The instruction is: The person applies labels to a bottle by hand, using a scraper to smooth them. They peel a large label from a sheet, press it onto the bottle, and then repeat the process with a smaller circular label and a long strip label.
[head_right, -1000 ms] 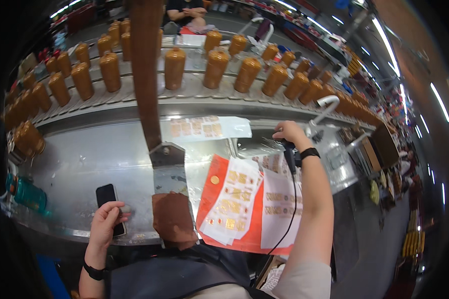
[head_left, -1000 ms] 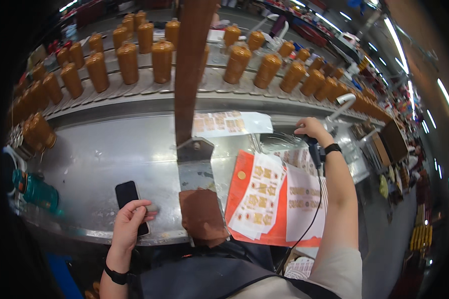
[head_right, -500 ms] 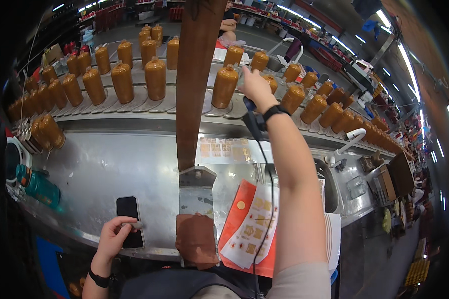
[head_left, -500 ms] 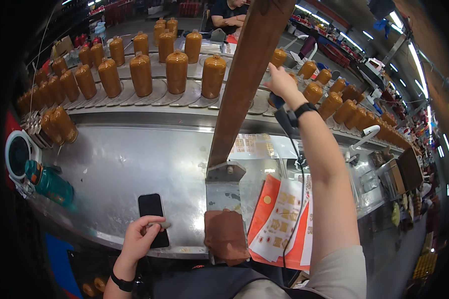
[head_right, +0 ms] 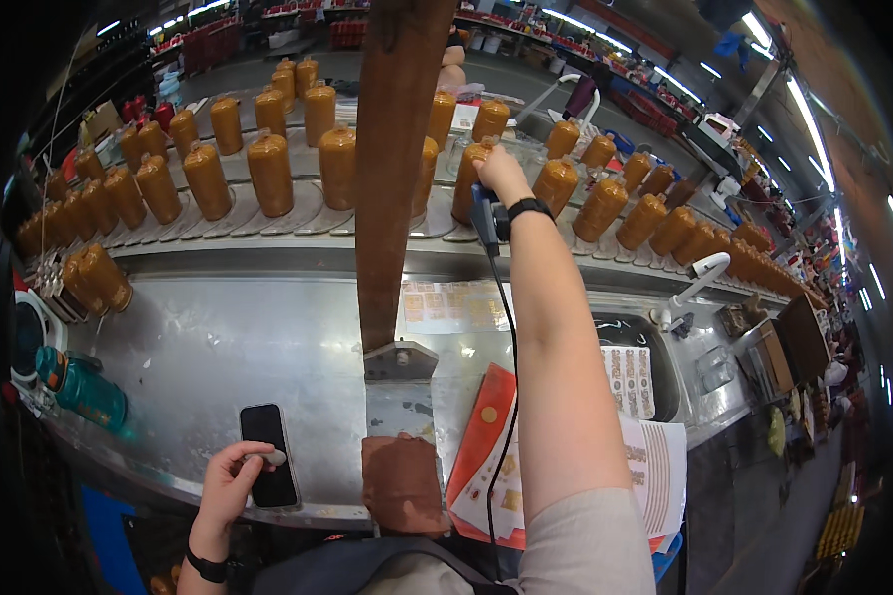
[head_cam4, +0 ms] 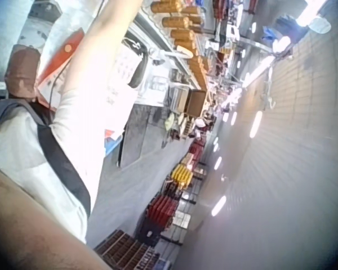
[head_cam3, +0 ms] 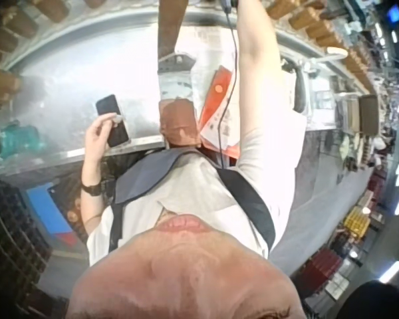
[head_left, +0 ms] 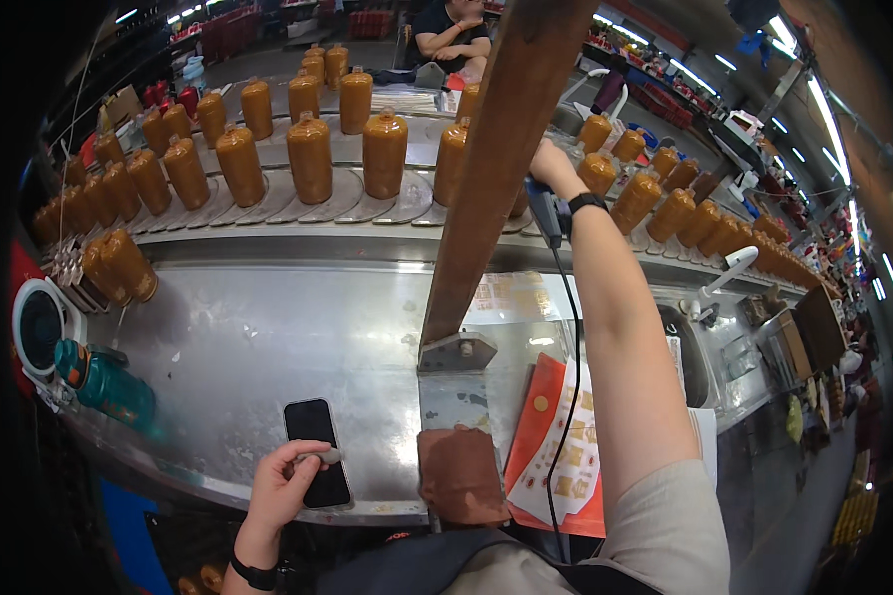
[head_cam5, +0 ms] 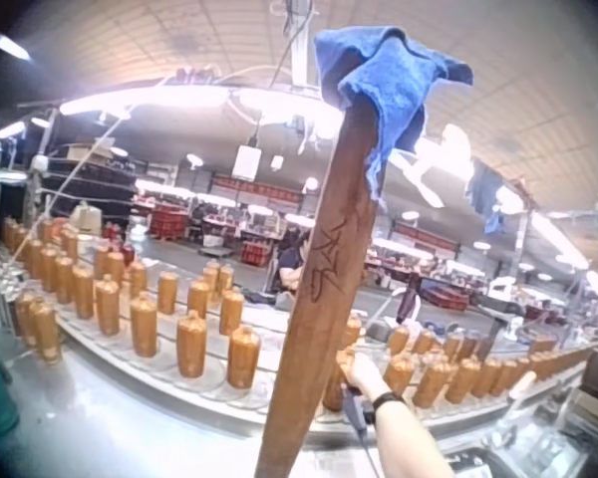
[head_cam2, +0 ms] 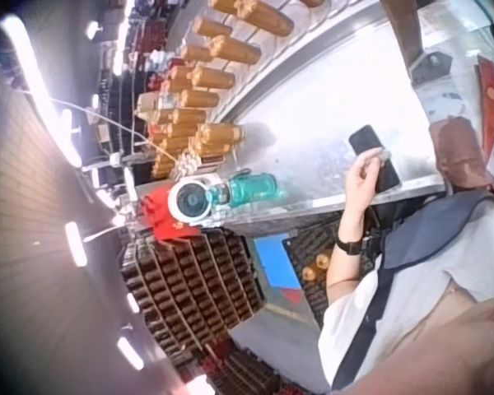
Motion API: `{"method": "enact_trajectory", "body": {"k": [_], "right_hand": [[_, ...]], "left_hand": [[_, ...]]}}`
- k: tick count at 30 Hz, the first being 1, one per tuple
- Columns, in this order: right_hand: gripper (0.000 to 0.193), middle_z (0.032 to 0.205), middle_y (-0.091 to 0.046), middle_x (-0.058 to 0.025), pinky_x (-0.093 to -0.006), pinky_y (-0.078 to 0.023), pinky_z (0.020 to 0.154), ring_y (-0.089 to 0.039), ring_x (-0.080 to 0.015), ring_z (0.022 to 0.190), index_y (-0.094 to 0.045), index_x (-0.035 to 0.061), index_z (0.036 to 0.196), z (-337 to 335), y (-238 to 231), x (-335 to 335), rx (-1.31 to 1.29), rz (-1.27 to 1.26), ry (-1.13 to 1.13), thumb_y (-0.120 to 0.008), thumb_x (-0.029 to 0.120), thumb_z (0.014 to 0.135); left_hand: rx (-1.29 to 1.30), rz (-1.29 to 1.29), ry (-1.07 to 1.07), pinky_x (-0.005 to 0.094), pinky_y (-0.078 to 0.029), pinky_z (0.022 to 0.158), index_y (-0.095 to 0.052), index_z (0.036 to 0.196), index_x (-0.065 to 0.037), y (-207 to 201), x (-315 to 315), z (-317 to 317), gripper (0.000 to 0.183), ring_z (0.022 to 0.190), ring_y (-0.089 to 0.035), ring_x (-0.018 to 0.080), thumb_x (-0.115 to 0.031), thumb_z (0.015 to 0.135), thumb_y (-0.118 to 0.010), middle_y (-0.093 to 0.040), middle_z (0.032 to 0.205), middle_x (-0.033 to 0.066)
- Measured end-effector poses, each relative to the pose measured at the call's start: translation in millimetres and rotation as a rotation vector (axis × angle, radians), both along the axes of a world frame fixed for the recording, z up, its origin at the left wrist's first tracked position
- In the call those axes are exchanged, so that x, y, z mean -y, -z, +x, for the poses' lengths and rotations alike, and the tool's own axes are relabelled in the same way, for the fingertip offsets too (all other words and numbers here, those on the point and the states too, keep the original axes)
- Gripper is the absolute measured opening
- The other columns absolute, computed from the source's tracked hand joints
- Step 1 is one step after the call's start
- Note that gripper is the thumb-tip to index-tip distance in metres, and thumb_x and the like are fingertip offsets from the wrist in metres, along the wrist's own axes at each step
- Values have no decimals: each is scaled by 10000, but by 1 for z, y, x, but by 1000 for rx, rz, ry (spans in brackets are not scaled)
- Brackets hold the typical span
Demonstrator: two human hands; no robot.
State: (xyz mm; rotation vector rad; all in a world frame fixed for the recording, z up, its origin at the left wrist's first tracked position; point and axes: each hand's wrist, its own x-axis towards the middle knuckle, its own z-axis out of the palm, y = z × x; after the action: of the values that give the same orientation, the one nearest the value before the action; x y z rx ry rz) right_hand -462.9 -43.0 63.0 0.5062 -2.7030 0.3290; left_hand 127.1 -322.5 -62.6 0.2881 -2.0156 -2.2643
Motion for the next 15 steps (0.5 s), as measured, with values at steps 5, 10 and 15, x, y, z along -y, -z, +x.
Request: {"method": "enact_trajectory", "body": {"k": [5,10,15], "right_hand": [[567,1088,-666,-266,-487,-512,891,-641,-417,1045,-514,5,1242,69,-29,-20,-88,-164,147,-657,415,877],[599,1256,-565,-293,-469,-514,932,-608,-418,1128,-516,45,1308,41,-46,-53,-43,99,221,-654,451,891],[479,1172,-622,-271,-473,-518,917,-635,-404,1079,-551,50,1219,33,-42,-63,-51,-9,243,-631,414,916]], "left_hand": [[-21,-44,30,242,-520,824,-662,1142,11,-2,2,-3,204,906,-651,103,-33,962,-576,-702,1014,70],[-11,-64,28,259,-523,834,-663,1136,12,-9,-2,-9,200,903,-654,120,-40,962,-580,-704,1011,75],[4,-86,-13,274,-526,851,-657,1141,17,-10,3,1,203,921,-660,139,-43,968,-570,-708,1033,95]]}}
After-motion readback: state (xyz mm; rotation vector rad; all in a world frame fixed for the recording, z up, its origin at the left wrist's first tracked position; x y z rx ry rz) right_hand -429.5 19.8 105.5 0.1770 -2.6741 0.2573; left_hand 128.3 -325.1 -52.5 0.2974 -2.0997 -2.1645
